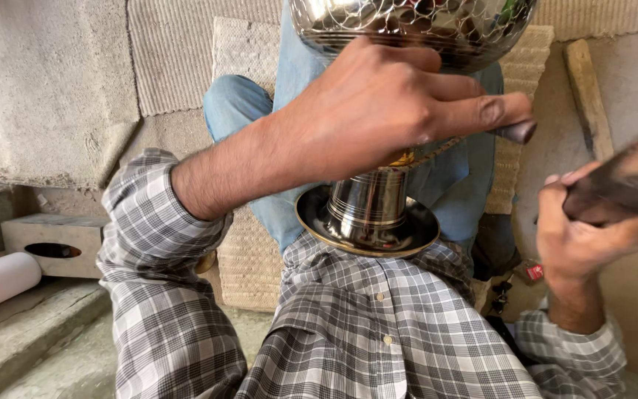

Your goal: The person sits on the floor with a large ornate brass urn on their lap. They hammer a punch against the metal with a wooden mallet, mark guide lines around the base with a compass-like tool, wipe the surface with a cloth, and resume hammering around the vessel's base.

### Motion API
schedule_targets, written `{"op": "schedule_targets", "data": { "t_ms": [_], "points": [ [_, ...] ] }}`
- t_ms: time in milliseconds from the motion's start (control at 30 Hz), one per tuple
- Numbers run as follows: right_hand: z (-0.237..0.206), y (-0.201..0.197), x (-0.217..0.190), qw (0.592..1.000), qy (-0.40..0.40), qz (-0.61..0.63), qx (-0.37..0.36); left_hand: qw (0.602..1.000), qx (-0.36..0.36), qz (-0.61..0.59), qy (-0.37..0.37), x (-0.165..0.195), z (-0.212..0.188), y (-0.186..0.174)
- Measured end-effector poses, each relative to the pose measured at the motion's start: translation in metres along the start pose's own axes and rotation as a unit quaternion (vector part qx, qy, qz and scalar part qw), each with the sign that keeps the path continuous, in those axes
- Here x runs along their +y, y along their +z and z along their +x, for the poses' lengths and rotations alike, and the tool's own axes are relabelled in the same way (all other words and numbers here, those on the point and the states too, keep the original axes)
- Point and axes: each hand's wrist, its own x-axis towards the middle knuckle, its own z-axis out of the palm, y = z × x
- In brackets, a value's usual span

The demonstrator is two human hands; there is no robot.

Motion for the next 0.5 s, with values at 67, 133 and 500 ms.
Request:
{"op": "schedule_targets", "data": {
  "t_ms": [67, 133, 500],
  "points": [
    [0.014, -0.012, 0.0, 0.999, 0.004, 0.008, -0.045, 1.0, 0.004, 0.01, -0.018, 0.0, -0.006, -0.001],
    [0.031, -0.026, -0.002, 0.995, 0.031, -0.012, -0.093, 0.999, 0.006, 0.008, -0.038, 0.0, -0.012, -0.002],
    [0.124, -0.058, -0.013, 0.948, 0.036, -0.081, -0.304, 0.961, 0.167, -0.099, -0.195, 0.024, -0.036, 0.016]
  ]
}}
